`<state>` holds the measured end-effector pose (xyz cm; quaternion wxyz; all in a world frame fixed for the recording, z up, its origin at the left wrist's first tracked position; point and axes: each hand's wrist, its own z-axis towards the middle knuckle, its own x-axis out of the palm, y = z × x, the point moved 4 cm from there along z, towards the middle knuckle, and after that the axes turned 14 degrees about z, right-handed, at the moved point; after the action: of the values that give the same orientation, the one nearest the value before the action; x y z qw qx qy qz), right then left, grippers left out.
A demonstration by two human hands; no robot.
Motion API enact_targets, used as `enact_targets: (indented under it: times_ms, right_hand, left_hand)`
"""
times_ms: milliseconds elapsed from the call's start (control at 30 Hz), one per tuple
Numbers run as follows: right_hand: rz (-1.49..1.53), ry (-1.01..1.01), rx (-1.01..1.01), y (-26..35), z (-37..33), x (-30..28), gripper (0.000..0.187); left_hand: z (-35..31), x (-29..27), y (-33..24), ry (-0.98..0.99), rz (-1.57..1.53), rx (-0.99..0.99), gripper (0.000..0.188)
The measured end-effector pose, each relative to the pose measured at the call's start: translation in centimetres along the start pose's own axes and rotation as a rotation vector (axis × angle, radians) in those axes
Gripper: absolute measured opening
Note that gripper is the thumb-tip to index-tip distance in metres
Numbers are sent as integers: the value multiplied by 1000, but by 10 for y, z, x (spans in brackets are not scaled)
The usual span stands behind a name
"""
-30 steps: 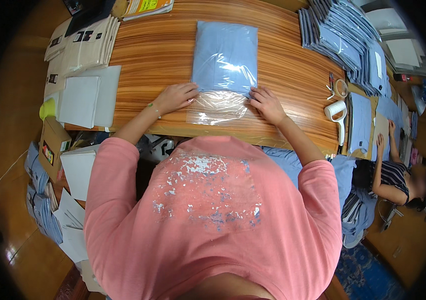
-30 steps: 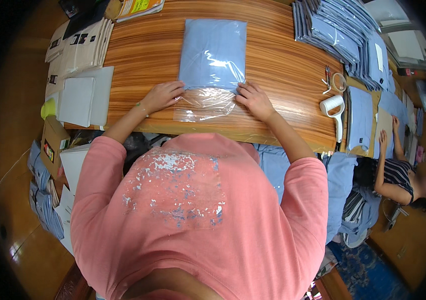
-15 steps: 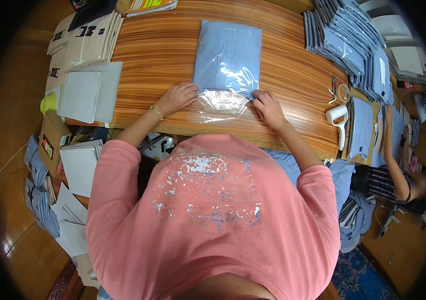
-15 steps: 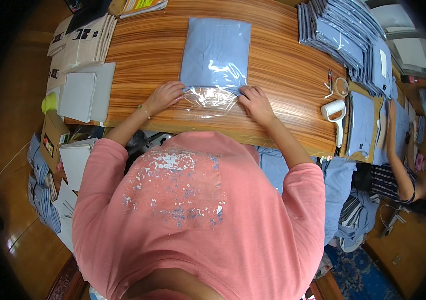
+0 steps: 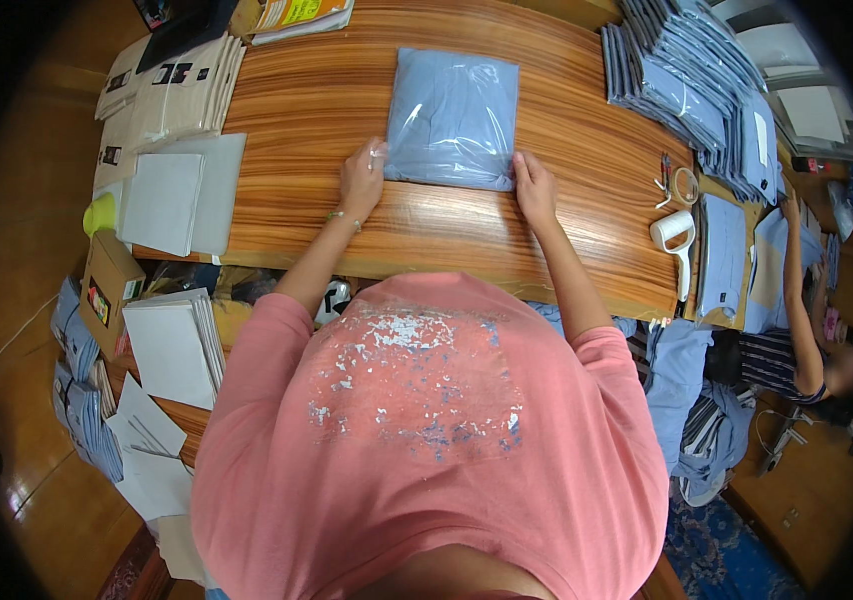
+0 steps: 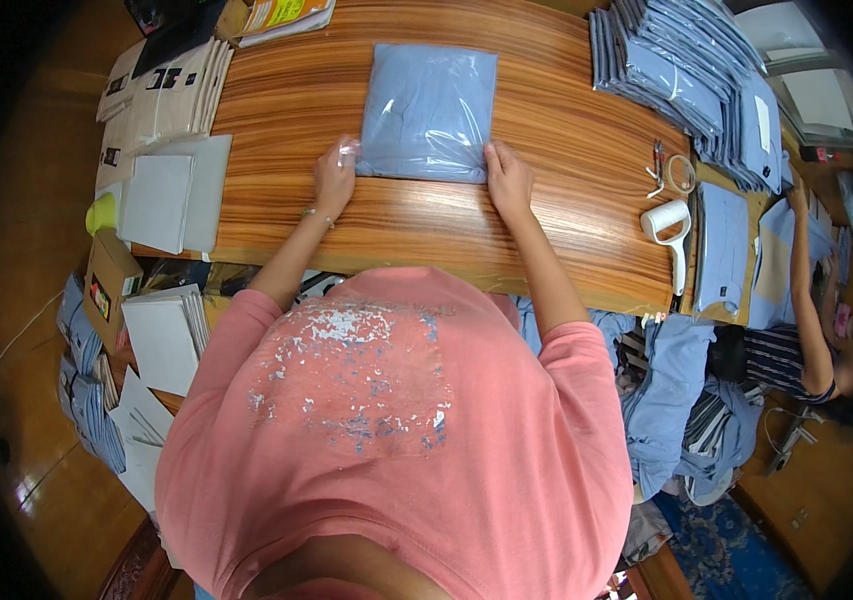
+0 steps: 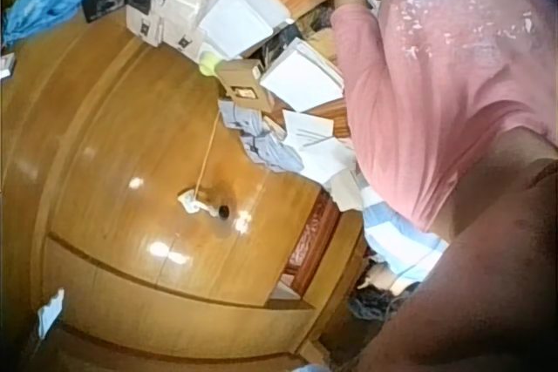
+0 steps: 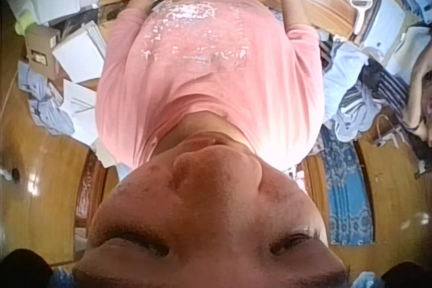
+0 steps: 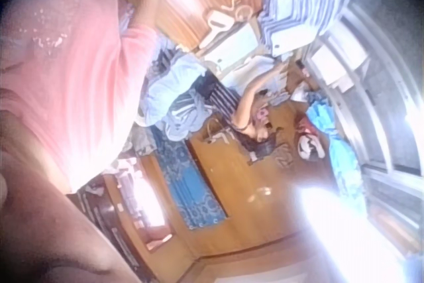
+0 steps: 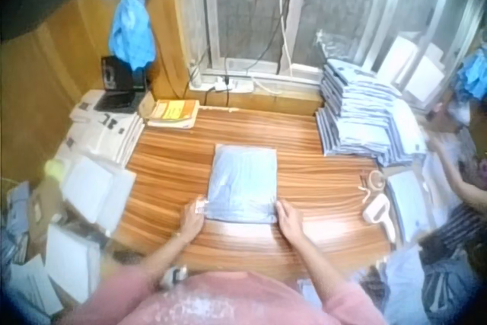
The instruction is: The person folds a light-blue shirt around a cardboard insert, places it into a clear plastic bag, seals the bag with an adhesive strip, and stacks it with other packed shirts.
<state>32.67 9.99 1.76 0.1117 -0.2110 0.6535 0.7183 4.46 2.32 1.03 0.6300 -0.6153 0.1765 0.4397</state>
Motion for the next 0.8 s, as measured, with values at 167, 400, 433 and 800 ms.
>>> enact_targets:
  times_ms: [167, 400, 433, 800]
  right_hand:
    - [-7, -28, 151, 3, 7, 6, 38]
    - [22, -30, 219, -5, 11, 10, 40]
    - [19, -40, 216, -6, 12, 10, 40]
    - [-19, -86, 266, -17, 22, 11, 34]
  left_hand:
    - [10, 2, -6, -17, 84, -41, 29]
    - [12, 0, -11, 4, 90, -106, 32]
    - [13, 1, -11, 15, 102, -105, 32]
    - [21, 4, -13, 140, 150, -142, 29]
